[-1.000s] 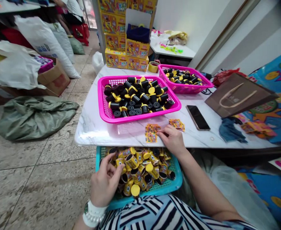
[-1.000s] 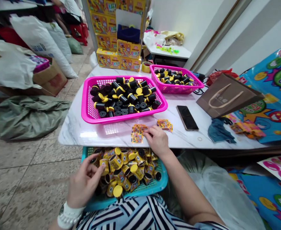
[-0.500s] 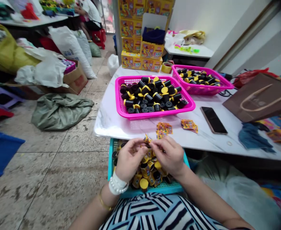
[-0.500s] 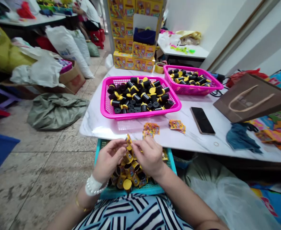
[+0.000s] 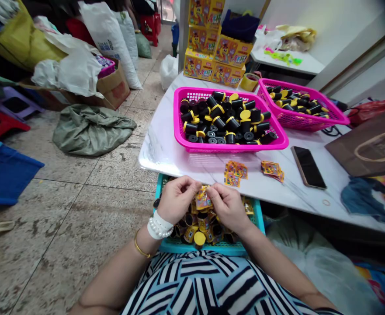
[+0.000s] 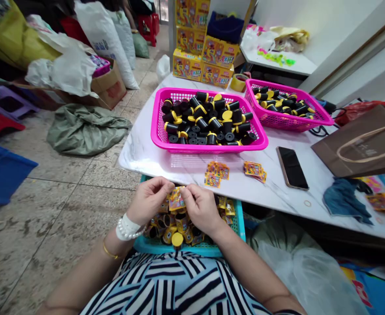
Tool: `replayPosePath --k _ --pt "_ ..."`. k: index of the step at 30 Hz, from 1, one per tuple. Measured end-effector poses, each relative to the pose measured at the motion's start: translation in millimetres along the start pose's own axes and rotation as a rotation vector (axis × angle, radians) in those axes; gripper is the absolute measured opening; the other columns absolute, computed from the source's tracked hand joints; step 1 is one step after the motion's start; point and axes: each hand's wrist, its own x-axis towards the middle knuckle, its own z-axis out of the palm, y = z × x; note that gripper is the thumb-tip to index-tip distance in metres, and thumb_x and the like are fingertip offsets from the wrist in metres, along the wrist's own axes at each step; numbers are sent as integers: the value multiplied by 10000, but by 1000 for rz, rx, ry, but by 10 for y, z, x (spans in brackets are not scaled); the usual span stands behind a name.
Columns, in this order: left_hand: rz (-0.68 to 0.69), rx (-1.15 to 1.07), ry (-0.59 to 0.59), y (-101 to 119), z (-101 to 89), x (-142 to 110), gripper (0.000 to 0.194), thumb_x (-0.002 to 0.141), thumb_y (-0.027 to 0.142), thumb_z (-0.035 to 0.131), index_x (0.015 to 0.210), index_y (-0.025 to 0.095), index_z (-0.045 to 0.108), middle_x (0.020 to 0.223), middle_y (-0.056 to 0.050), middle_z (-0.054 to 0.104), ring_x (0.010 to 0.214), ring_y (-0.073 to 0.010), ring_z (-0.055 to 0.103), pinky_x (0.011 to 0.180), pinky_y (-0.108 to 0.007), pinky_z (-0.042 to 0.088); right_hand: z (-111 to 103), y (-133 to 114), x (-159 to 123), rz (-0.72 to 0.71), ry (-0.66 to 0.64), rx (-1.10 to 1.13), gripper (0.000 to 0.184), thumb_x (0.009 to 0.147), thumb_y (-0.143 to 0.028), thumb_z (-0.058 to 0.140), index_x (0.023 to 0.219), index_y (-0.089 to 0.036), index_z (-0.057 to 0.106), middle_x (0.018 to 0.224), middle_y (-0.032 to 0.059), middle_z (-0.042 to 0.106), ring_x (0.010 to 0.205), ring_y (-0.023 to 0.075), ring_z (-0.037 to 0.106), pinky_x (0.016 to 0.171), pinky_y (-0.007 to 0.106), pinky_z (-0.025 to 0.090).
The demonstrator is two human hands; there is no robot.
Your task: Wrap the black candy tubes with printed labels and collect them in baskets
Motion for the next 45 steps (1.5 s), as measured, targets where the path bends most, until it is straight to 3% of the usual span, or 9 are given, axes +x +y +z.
replayPosePath --k 4,9,18,28,32,35,39,42,45 --pt "-13 -101 175 -54 -27 -160 260 871 415 618 794 167 617 560 54 496 472 -74 402 469 -193 331 51 91 -21 -33 162 -39 393 977 -327 461 613 -195 397 568 -57 336 525 89 335 526 244 283" --pt "122 65 184 -69 5 -395 242 888 342 610 756 162 701 651 -11 588 577 -110 514 549 -227 412 80 115 -48 -207 268 -222 352 966 -220 486 625 -198 402 578 -53 355 527 92 356 543 250 289" --pt "254 123 295 -86 70 -371 78 765 220 739 809 161 765 708 -35 604 638 -128 547 554 -232 442 164 51 -97 -467 271 -451 265 967 -180 492 702 -198 500 598 -11 493 542 119 457 549 252 350" --pt "14 -18 289 -94 -67 -356 69 702 244 772 681 179 762 765 -59 672 730 -172 623 666 -254 512 281 38 -114 -560 195 -524 259 960 -181 476 706 -222 510 576 3 520 539 147 485 531 291 348" --pt "-216 -206 187 -149 -158 -412 198 748 359 750 745 164 712 501 16 575 439 -90 480 436 -187 375 248 -57 -95 -570 96 -431 247 967 -218 475 735 -209 560 581 4 545 528 139 505 522 279 366" --pt "-327 -301 138 -140 -292 -451 284 788 437 708 789 160 643 367 80 433 319 -44 329 367 -149 207 -44 -237 157 -534 25 -359 263 975 -283 477 755 -203 598 606 3 580 548 127 539 550 257 404" --pt "-323 -372 233 -30 -495 -382 371 668 380 821 891 125 670 504 34 581 366 -26 393 386 -129 228 -571 -410 931 -410 168 -652 327 947 -401 507 740 -184 637 731 55 629 706 171 570 656 291 409" --pt "-339 -451 247 34 -549 -288 407 582 308 876 876 101 686 585 14 624 398 -8 396 401 -122 256 -761 -419 1573 -199 -174 -859 378 837 -522 621 700 -173 668 684 52 629 652 167 549 612 284 391" --pt "-371 -485 226 38 -505 -241 351 578 302 878 765 104 657 498 51 548 387 -8 381 396 -120 247 -709 -410 1991 -111 -515 -997 383 728 -515 729 583 -171 643 569 38 583 580 160 538 581 288 396"
